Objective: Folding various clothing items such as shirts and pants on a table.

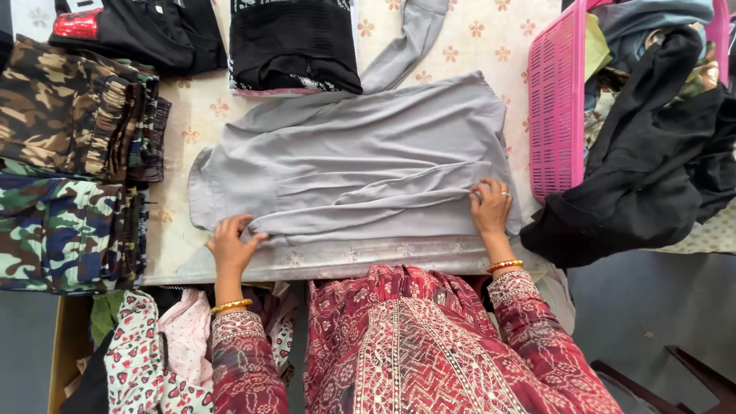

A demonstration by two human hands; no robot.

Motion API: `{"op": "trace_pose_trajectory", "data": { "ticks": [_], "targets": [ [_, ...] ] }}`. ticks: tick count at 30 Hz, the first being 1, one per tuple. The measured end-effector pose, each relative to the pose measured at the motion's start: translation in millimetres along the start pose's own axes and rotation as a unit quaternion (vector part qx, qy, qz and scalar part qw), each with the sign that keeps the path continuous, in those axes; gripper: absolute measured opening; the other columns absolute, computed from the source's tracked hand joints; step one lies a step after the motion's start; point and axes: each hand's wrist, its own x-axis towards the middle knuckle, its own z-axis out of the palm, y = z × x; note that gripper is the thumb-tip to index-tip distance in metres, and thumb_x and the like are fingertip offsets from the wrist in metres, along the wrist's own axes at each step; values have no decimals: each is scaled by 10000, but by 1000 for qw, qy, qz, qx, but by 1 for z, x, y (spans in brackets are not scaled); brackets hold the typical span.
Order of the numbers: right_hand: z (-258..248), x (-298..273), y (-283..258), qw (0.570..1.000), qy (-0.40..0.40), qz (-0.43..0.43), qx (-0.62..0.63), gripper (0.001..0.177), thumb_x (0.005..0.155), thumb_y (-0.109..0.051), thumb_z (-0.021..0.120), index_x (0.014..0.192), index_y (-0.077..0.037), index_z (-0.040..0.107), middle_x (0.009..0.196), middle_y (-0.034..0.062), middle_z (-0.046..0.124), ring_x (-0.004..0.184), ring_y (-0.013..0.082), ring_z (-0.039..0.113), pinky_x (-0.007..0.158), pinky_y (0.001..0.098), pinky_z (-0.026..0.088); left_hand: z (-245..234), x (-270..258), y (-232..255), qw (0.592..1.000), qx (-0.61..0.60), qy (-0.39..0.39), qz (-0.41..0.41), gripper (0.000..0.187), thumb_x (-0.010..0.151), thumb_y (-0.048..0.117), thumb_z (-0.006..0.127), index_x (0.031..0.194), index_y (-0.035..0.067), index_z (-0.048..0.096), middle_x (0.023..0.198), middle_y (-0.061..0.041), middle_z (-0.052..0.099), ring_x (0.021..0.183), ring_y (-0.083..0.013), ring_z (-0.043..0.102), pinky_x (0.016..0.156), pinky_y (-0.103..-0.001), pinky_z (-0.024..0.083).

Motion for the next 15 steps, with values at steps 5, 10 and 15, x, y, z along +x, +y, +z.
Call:
{"op": "trace_pose_trajectory", "data": {
  "ticks": [5,10,15],
  "targets": [
    [-20,24,4,994,72,-21,83,129,886,-123,717,1006,-133,671,1182,31,689,1199,288,573,1006,458,411,28,-8,-22,996,87,-13,35,359,678,376,889,940,179,742,982,5,670,1049,-243,572,937,-514,288],
    [-48,46,2,965,98,-13,242,60,999,-57,669,1042,-58,626,1037,61,712,1040,238,642,896,384,470,45,0,-60,996,-3,-52,-68,187,754,215,814,923,194,737,843,37,711,969,-189,628,1001,-436,291],
    [-87,38,8,949,-5,35,313,84,1011,-44,692,1080,-26,648,871,85,664,811,170,621,744,314,492,24,6,-45,992,-47,-68,-91,222,785,76,715,962,203,756,849,34,744,876,-158,673,1009,-396,299]
  ]
}}
